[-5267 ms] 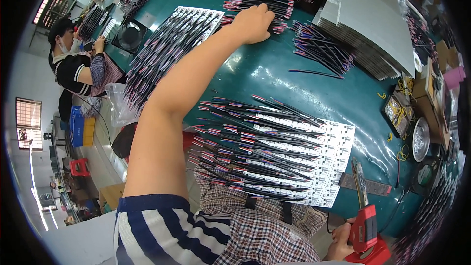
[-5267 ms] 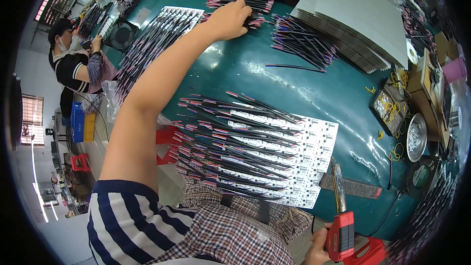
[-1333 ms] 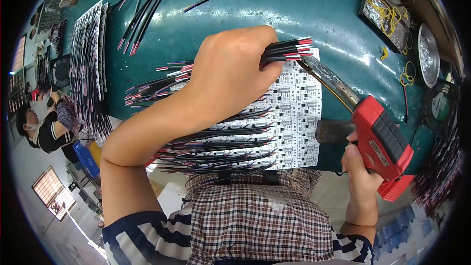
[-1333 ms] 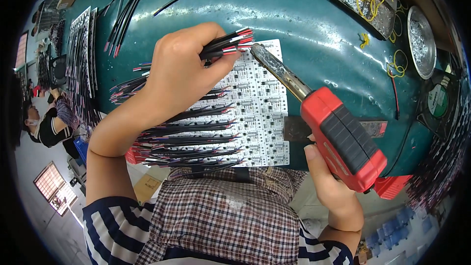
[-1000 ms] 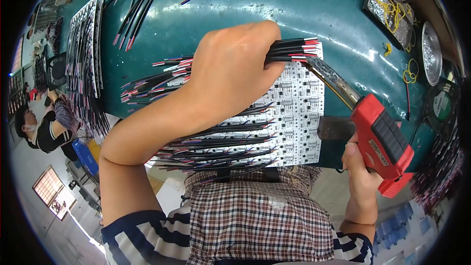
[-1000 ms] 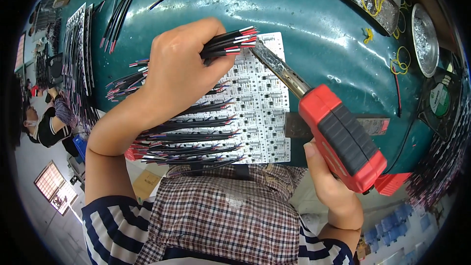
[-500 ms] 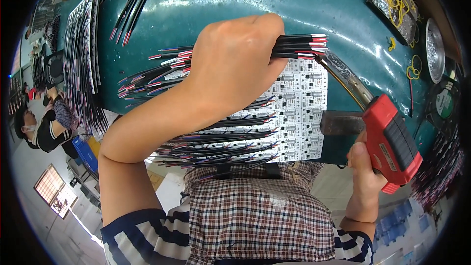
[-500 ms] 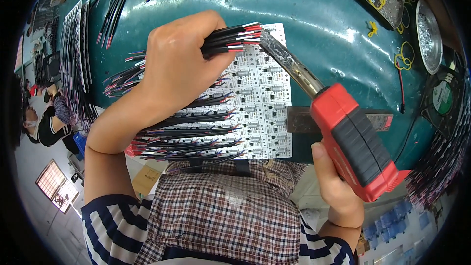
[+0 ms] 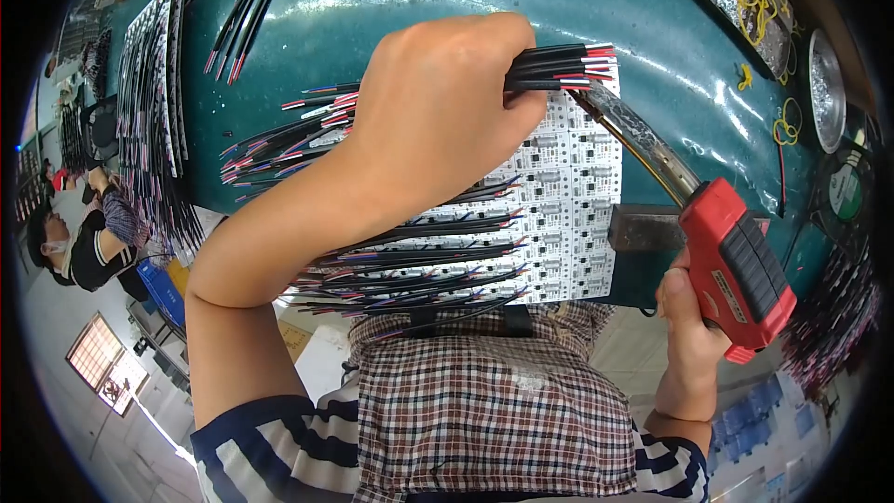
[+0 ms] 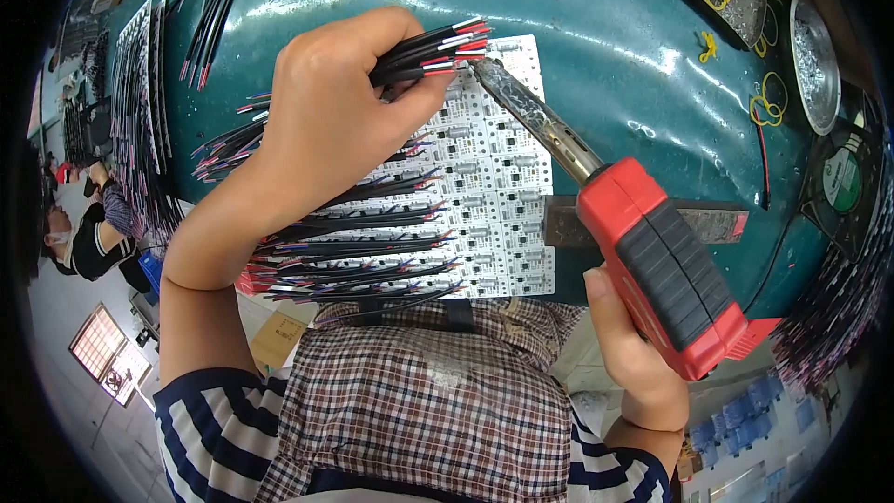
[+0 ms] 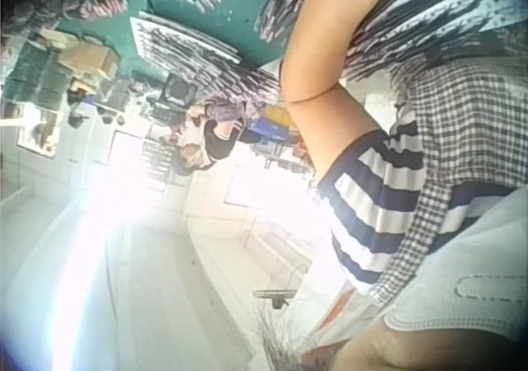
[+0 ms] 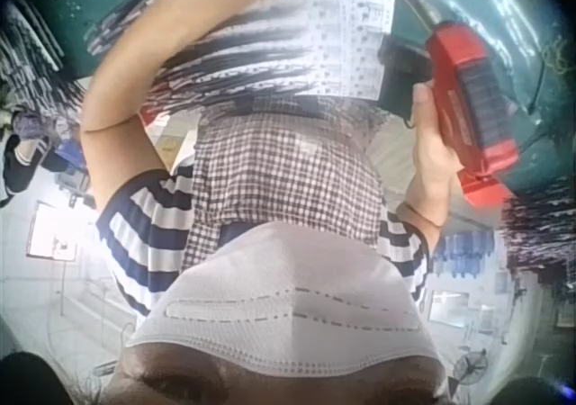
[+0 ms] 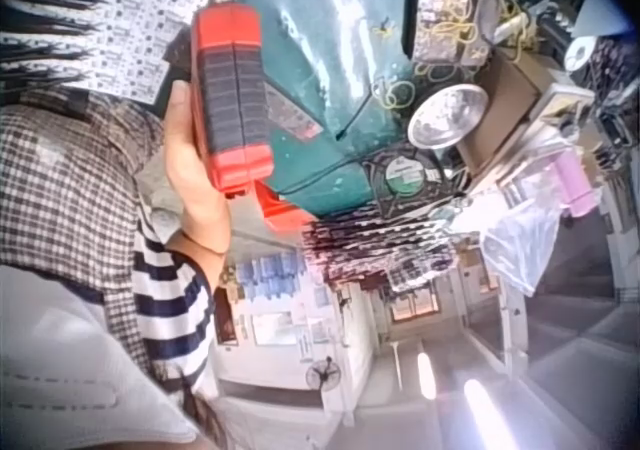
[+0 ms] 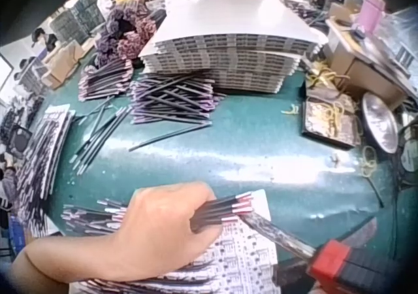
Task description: The person takes bundles of wires and exposes their ends using a handheld heating tool, setting them down on the table and repeating the process on additional wire bundles.
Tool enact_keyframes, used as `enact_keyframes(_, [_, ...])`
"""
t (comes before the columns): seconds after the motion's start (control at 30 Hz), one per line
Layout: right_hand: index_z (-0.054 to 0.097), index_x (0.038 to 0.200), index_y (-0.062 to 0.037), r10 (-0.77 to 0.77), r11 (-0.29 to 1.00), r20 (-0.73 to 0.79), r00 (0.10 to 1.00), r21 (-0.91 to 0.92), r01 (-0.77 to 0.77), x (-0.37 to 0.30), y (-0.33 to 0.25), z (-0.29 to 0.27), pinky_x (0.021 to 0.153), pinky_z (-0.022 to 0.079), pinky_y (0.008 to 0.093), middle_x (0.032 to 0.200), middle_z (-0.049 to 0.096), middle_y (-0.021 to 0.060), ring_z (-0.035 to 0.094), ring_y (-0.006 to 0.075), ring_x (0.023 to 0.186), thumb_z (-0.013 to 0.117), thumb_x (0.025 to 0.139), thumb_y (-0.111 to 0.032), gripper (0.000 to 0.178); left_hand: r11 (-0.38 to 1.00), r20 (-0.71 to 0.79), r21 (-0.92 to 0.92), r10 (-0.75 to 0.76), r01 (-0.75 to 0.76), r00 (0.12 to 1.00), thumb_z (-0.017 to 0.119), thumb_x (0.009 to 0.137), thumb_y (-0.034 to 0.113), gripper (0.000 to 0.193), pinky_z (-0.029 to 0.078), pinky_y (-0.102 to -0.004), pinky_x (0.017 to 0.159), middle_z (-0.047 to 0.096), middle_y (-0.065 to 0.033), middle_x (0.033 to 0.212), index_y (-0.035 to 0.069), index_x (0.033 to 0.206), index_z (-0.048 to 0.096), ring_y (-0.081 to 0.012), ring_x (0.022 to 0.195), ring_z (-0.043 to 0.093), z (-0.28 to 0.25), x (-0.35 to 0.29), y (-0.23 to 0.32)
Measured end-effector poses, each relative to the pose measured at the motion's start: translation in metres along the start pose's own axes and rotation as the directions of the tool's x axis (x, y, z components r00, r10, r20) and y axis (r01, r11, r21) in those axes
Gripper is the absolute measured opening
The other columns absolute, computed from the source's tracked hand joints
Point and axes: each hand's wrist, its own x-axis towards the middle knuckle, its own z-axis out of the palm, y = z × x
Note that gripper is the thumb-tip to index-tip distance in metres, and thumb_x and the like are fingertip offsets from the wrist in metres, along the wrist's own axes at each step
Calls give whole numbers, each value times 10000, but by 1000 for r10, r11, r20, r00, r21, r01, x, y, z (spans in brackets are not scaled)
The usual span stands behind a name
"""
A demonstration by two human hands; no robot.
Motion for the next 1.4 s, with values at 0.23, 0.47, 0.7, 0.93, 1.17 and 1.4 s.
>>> enact_keyframes(0.23, [620,1178,10,111,994,35,993,3,-111,2,-12,-2,612,468,269,901,640,72,576,131,696,737,837,-37,363,998,48,51,-32,30,998,747,709,125,207,501,-432,578,617,-128,677,25,719,567,-341,643,629,-2,-1,3])
enact_keyframes(0.47, [687,1100,-11,316,937,14,949,151,-314,-5,-15,-6,773,518,310,979,697,77,652,169,871,747,815,13,292,998,22,57,-8,7,1000,764,739,129,174,452,-354,534,594,-84,624,39,746,615,-267,543,581,0,-1,1])
enact_keyframes(0.7, [553,1242,16,31,999,22,999,-22,-30,-6,-9,0,449,402,221,866,597,82,520,93,554,670,861,-10,400,998,10,-58,-20,21,1000,779,773,142,166,420,-289,493,580,-62,592,21,793,666,-163,499,537,1,2,-5])
enact_keyframes(0.93, [692,1070,-11,285,956,6,959,78,-284,-6,-22,2,761,518,314,978,697,73,653,170,867,769,821,-24,261,999,24,-51,10,-9,1000,779,771,142,183,405,-296,483,557,-67,577,6,772,657,-167,485,509,0,5,-6])
enact_keyframes(1.17, [695,1083,-6,209,977,33,977,-55,-207,-10,-15,-3,751,525,316,979,709,94,669,174,870,756,822,-14,268,999,4,4,35,-36,999,768,759,132,190,412,-331,484,548,-75,564,13,722,625,-215,482,530,0,6,-2])
enact_keyframes(1.4, [598,1145,17,22,997,5,1000,-79,-21,-6,-11,1,503,420,221,859,626,58,529,80,589,690,860,-25,302,998,73,65,3,-8,997,721,722,120,162,515,-450,601,631,-163,646,4,694,611,-362,626,639,-5,6,4])
